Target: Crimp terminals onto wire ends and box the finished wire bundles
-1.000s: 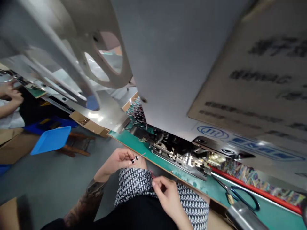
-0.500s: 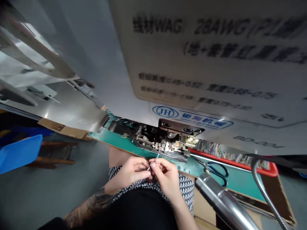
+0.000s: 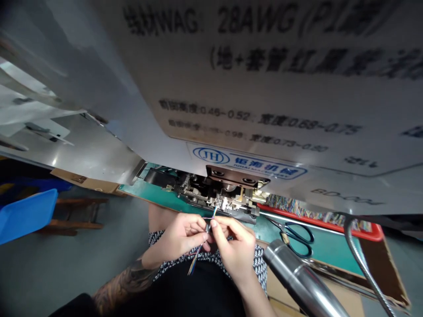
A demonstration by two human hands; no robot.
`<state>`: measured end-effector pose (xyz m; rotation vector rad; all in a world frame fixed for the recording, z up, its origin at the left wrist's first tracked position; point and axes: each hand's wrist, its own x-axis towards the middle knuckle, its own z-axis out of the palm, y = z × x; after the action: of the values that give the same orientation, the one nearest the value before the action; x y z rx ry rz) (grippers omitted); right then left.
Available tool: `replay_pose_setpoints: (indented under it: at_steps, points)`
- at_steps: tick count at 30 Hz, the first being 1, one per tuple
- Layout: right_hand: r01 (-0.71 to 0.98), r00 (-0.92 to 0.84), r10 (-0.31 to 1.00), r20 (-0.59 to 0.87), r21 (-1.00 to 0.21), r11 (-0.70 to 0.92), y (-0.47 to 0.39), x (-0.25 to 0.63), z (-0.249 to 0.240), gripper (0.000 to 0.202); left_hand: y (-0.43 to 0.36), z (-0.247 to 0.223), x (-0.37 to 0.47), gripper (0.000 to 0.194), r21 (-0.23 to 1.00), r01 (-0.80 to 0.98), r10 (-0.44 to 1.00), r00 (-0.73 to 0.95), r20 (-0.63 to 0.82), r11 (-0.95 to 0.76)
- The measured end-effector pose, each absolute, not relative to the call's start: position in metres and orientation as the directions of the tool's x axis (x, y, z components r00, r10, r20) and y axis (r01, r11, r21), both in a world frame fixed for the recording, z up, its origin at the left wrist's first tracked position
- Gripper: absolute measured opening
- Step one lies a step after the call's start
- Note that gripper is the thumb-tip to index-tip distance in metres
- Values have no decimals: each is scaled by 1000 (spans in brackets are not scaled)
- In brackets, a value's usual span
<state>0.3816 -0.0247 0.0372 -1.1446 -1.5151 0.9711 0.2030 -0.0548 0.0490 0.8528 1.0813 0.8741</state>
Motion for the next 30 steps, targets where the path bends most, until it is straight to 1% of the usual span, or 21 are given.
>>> replay_pose_setpoints:
  at_steps: [4,7,10,12,14,17,19,20,25,30]
  points:
    - [183,-34,978,207,-961,209,-30,375,39,9,-53,53,205,27,904,-211,921,207,-331,372]
    - [157,26,985,169,-974,163,-33,369,39,12,-52,51,207,25,916,-187,929,183,-322,354]
    - [82,109,988,105,-992,96,-32,365,39,19,-53,45,211,22,939,-141,944,146,-294,314]
    - [41,125,987,100,-995,96,-30,363,38,23,-54,40,216,15,969,-66,969,83,-234,239]
    - [23,140,985,104,-995,102,-26,363,36,25,-53,37,221,11,986,58,988,11,-157,156]
    - [22,196,979,61,-998,58,-23,362,35,27,-50,38,226,17,972,234,994,-100,43,-18]
    - [25,209,978,23,-1000,18,-21,362,37,29,-48,40,226,19,943,304,977,-121,176,-133]
    - [27,204,979,9,-1000,4,-21,363,38,31,-47,41,225,19,931,326,970,-113,213,-166]
    - [-7,152,988,-40,-999,-39,-18,362,43,42,-45,41,220,20,905,363,957,-93,274,-223]
    - [-26,161,985,-68,-998,-65,-16,361,44,43,-43,41,219,18,901,356,945,-114,305,-248]
